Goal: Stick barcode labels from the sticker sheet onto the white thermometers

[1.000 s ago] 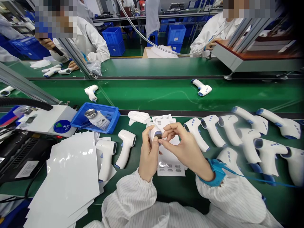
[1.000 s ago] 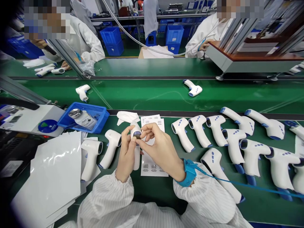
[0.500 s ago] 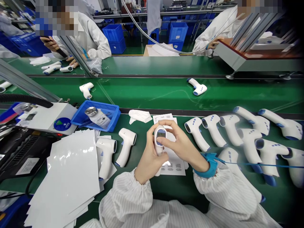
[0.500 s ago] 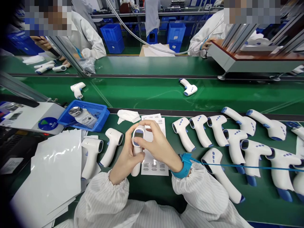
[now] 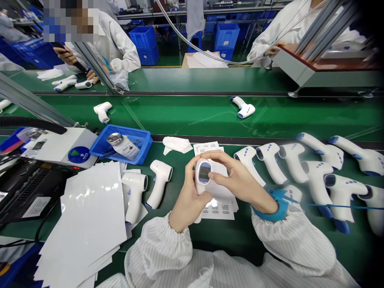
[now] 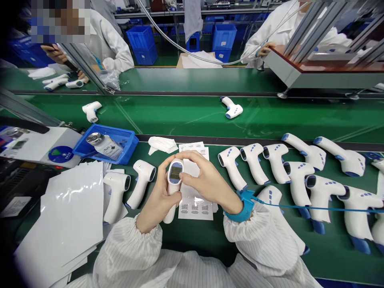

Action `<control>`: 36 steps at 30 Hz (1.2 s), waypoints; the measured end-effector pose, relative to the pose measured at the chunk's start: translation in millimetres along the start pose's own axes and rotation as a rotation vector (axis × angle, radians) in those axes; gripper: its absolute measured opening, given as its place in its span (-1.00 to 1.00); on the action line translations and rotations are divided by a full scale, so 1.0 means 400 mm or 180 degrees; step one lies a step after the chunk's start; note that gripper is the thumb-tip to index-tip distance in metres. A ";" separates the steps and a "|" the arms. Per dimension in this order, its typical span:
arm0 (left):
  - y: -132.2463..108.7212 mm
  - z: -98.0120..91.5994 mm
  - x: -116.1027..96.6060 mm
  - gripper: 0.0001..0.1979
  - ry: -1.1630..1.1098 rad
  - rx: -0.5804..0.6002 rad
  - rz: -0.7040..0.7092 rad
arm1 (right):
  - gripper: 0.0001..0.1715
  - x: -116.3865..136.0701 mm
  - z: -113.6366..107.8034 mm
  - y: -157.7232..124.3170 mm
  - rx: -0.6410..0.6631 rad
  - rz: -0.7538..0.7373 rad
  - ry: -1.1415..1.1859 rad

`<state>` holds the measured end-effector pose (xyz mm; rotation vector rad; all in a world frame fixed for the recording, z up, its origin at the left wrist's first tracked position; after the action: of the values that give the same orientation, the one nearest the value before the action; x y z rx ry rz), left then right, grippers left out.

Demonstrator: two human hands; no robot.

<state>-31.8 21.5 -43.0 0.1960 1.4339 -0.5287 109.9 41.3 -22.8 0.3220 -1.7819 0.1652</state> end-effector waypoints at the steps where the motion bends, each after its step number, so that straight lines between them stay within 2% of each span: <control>1: -0.002 -0.001 0.001 -0.16 -0.0048 -0.0002 -0.0040 | -0.64 -0.001 0.000 -0.001 -0.0109 -0.0007 0.0014; 5: -0.010 -0.007 0.004 -0.23 -0.0176 -0.0030 -0.0042 | -0.88 -0.008 -0.003 -0.009 -0.0705 -0.0104 0.0004; 10: -0.013 -0.010 0.006 -0.42 0.0103 -0.0450 0.0226 | -0.92 0.018 -0.002 -0.019 -0.1152 -0.0342 -0.0534; 17: -0.008 -0.006 0.006 -0.45 0.0219 -0.0363 0.0162 | -0.88 0.054 0.025 -0.026 -0.0787 -0.0716 -0.0761; 20: -0.007 -0.007 0.006 -0.32 0.0017 -0.0198 0.0132 | -0.80 0.047 0.025 -0.027 -0.0923 -0.0532 -0.0752; 22: -0.007 -0.006 0.008 -0.20 -0.0144 -0.0094 0.0031 | -0.77 0.045 0.022 -0.027 -0.0936 -0.0404 -0.0446; 25: -0.003 -0.007 0.009 -0.12 -0.0203 -0.0118 -0.0035 | -0.75 0.045 0.021 -0.025 -0.0703 -0.0138 0.0278; 28: 0.001 -0.005 0.004 -0.09 -0.0162 -0.0101 0.0047 | -0.75 0.042 0.024 -0.022 -0.0485 0.0082 0.0496; 33: 0.000 0.001 -0.002 -0.10 -0.0298 -0.0059 -0.0075 | -0.77 0.035 0.022 -0.018 -0.0822 -0.0048 0.0149; 36: -0.003 0.005 -0.007 -0.10 -0.0371 -0.0059 -0.0148 | -0.78 0.035 0.021 -0.017 -0.0889 -0.0084 0.0117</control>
<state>-30.7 20.3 -39.7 0.1155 1.3318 -0.5561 101.0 30.8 -11.7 0.1404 -1.7368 -0.0961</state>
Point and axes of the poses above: each hand's wrist, its own y-axis towards the middle knuckle, its own z-axis out of the palm, x = y × z, the point moved 3 cm from there along y, towards the middle knuckle, and after that the axes turned 6 degrees about x, right-handed, at the moved point
